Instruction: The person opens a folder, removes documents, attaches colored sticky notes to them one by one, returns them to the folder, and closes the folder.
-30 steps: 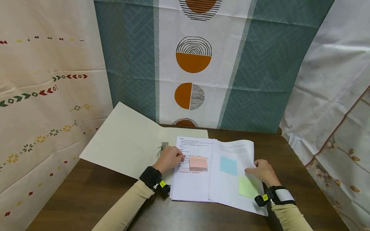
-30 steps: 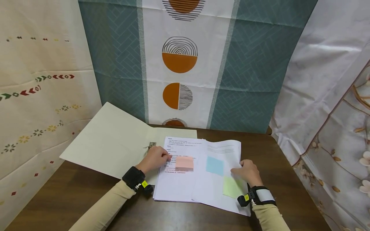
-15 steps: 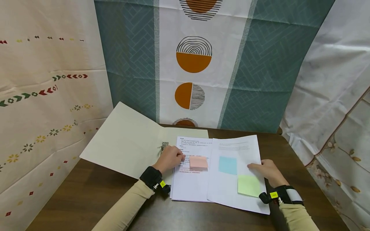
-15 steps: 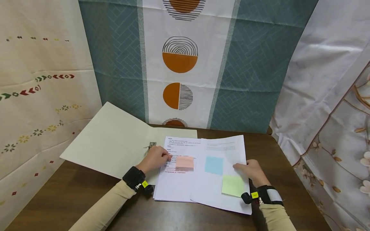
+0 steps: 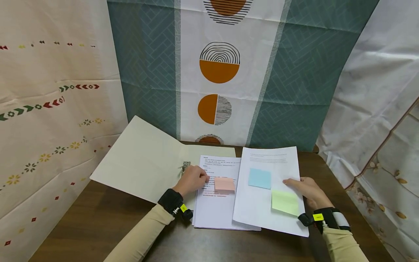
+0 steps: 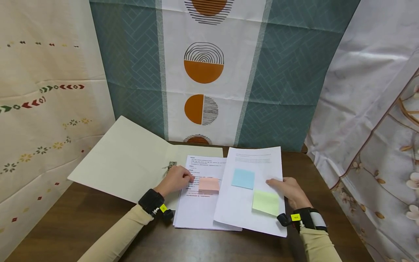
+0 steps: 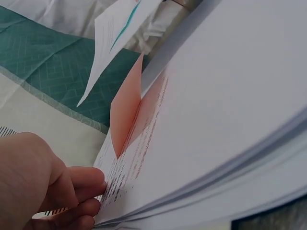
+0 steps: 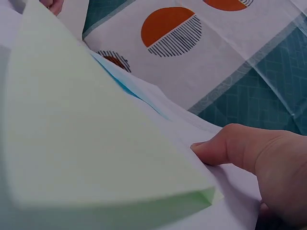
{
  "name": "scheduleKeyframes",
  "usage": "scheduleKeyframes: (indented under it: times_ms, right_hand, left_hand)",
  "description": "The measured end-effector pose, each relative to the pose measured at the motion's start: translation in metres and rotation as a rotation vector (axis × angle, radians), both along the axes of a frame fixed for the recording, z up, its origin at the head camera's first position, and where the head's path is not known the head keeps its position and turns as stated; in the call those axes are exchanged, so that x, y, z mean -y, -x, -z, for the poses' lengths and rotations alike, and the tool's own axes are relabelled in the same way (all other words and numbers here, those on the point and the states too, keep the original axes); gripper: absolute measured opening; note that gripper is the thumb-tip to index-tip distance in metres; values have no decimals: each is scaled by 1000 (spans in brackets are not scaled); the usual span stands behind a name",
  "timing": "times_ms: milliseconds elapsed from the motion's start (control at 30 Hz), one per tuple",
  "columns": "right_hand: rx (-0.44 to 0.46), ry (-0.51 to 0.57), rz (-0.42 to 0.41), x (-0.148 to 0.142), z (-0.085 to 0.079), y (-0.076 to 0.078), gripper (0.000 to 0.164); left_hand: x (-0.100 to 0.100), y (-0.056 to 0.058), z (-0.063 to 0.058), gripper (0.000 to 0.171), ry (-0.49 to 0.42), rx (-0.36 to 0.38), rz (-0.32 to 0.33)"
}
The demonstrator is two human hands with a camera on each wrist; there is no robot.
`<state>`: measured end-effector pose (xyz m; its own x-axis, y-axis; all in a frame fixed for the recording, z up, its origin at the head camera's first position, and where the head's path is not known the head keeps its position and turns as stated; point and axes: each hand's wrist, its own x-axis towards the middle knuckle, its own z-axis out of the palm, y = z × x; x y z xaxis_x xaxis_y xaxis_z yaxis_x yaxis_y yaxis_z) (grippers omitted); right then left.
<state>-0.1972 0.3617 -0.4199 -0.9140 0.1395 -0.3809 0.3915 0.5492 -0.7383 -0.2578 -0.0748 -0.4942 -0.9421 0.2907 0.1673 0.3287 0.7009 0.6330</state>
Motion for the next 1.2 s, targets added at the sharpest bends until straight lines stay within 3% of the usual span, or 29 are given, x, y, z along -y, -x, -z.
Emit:
scheduleKeyframes:
  times_ms: [133, 167, 333, 633, 800, 967, 1200]
  right_hand:
    - [0, 10, 5, 9, 0, 2, 77]
    - [2, 14, 6, 12, 1, 3, 78]
    - [-5, 55, -8, 34, 5, 6, 76]
    - [-18, 131, -29, 74, 9, 14, 66]
    - [-31, 137, -60, 92, 11, 19, 65]
    - [-41, 142, -66, 111, 18, 25, 60]
    - [-28, 96, -69, 136, 33, 34, 57]
  left_hand:
    - [2, 0, -1, 23, -17, -17, 31]
    - [2, -3, -6, 23, -27, -8, 33]
    - [2, -9, -14, 25, -30, -8, 15]
    - [6, -11, -27, 25, -47, -66, -57]
    - [12, -12, -37, 23, -28, -59, -129]
    - [18, -12, -39, 21, -10, -39, -188]
    - [24, -6, -33, 23, -27, -12, -190]
